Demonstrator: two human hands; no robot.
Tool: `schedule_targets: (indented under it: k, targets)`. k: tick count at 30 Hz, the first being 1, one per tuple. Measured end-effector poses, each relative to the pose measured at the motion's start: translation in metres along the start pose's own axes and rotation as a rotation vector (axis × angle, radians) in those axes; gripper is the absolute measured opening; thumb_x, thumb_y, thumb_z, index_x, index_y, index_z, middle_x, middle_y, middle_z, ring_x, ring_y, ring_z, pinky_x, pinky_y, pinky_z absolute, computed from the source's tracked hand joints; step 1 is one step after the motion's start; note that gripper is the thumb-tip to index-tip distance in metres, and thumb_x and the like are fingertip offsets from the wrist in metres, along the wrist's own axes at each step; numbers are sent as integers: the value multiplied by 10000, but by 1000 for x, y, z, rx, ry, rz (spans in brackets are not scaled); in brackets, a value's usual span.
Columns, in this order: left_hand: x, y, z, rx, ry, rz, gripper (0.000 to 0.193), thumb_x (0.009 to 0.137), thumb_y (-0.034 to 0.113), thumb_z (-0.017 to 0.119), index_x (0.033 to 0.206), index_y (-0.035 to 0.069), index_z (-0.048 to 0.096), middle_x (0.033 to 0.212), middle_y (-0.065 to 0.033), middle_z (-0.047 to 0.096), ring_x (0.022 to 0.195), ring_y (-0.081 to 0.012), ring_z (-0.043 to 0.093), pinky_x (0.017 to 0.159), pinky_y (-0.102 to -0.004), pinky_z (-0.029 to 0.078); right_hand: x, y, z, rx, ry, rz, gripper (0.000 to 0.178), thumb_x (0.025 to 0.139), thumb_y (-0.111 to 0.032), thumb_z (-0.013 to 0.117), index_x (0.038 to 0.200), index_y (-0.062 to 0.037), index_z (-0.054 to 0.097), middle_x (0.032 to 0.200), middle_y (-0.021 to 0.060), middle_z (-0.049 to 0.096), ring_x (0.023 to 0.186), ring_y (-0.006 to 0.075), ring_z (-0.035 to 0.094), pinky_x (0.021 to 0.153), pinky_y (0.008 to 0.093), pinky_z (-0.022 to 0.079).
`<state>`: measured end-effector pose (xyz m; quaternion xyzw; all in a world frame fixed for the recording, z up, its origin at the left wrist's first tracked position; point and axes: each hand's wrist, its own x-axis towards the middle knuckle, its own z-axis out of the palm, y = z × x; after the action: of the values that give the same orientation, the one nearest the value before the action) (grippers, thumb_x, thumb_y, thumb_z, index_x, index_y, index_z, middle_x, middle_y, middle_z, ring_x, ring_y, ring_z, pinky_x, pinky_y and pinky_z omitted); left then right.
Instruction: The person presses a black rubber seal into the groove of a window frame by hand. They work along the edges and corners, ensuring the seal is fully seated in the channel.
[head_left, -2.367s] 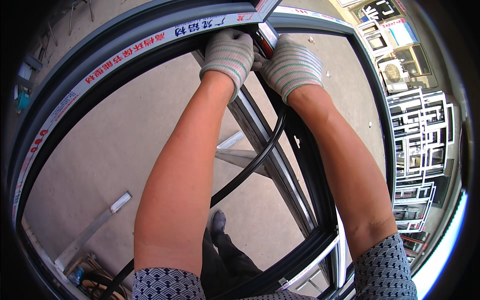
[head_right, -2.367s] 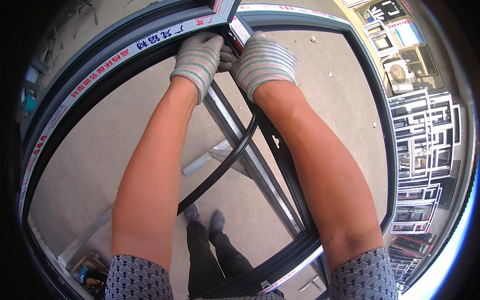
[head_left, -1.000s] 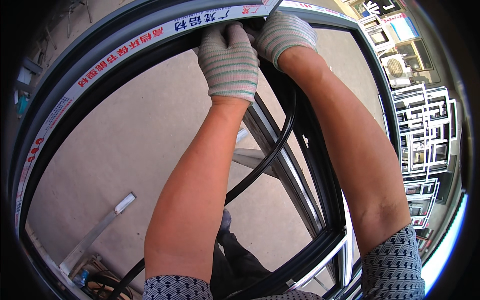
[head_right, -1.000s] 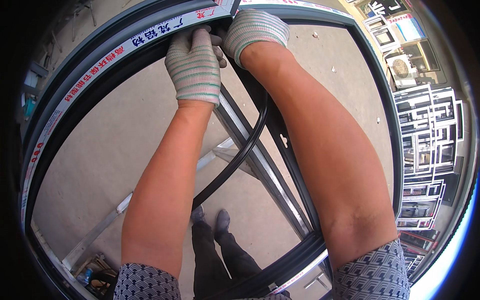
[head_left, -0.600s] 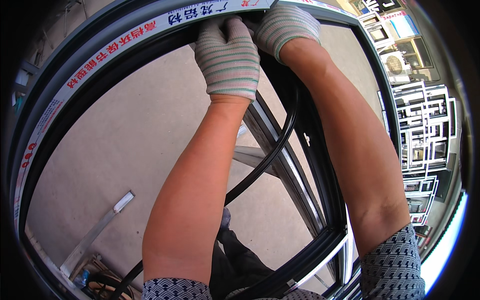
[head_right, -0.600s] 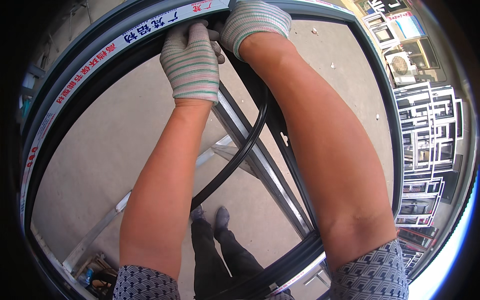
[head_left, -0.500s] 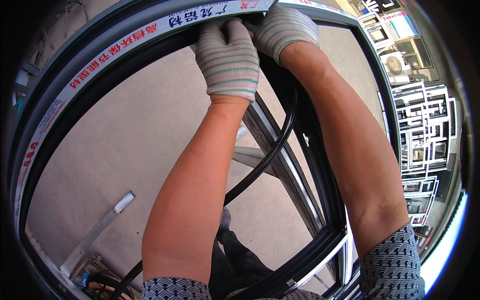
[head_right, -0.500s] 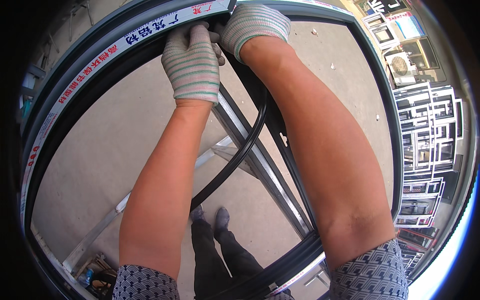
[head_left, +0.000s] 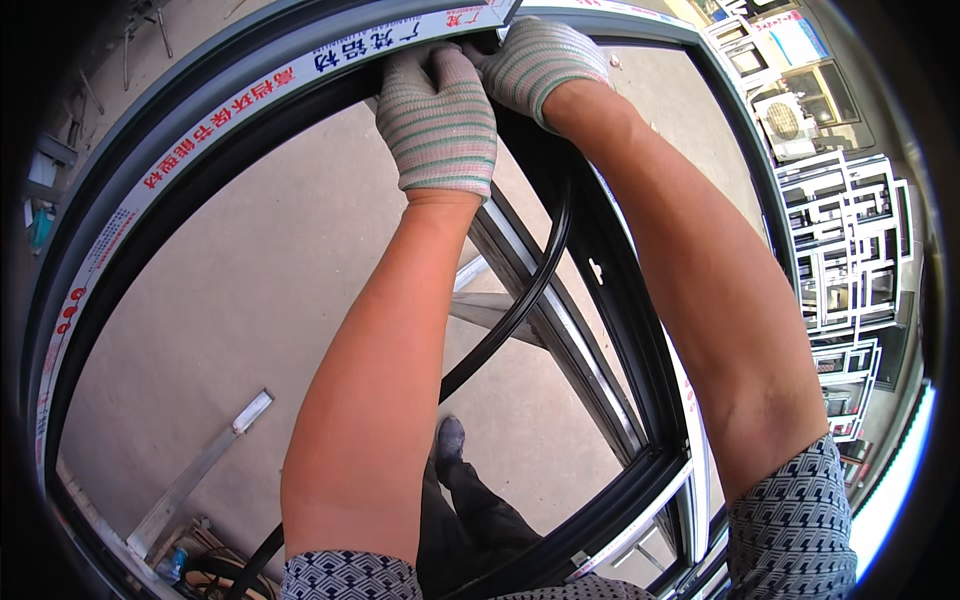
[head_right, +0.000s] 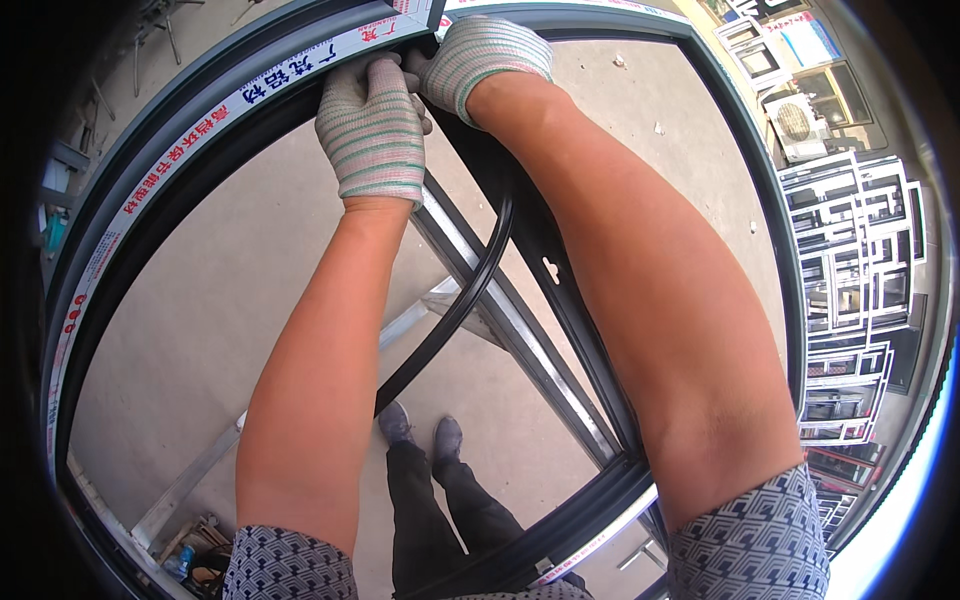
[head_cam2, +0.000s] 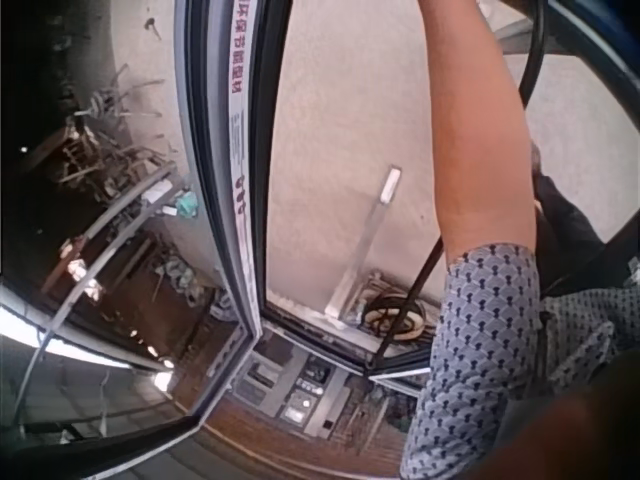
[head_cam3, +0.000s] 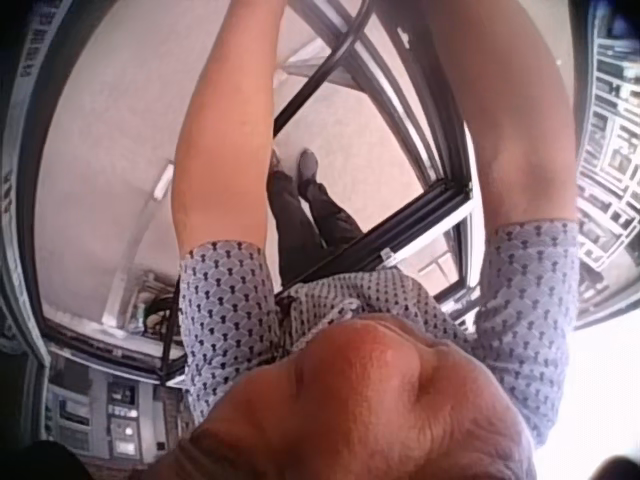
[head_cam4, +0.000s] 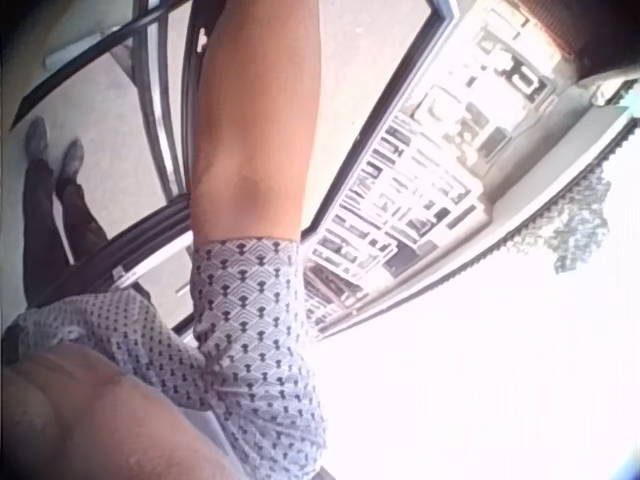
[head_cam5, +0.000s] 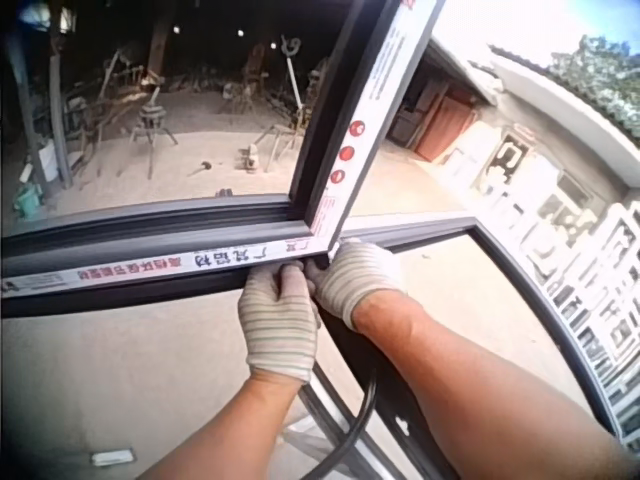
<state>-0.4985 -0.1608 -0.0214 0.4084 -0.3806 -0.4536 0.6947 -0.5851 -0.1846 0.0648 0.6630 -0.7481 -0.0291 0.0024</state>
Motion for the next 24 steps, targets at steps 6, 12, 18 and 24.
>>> schedule_targets:
  k: [6,12,18,24]
  targets:
    - [6,-11,3,109,-22,52,226,1035,192,575,1037,-29,621,783,-82,658,544,-94,564,500,-264,502,-37,28,7,135,29,-26,805,898,-598,653,1266,118,631,987,294,752,949,361,774,825,445,613]
    - [6,-5,7,375,-73,65,275,1042,234,569,1009,-28,647,762,-77,667,593,-136,656,575,-285,571,-130,45,5,197,24,139,792,889,-426,711,1408,128,486,1106,302,697,955,394,749,825,429,621]
    - [6,14,15,603,-108,-39,365,1023,283,524,1018,-31,710,840,-194,732,749,-289,732,795,-416,595,-176,43,13,219,400,-38,774,809,-228,816,1443,70,487,1293,316,588,1181,432,607,1036,477,525]
    - [-2,29,23,758,-141,-35,390,1021,286,494,1036,-28,724,983,-264,747,931,-409,740,906,-478,582,-228,27,14,453,274,-34,610,804,-252,865,1234,82,589,1014,257,678,926,361,685,798,431,572]
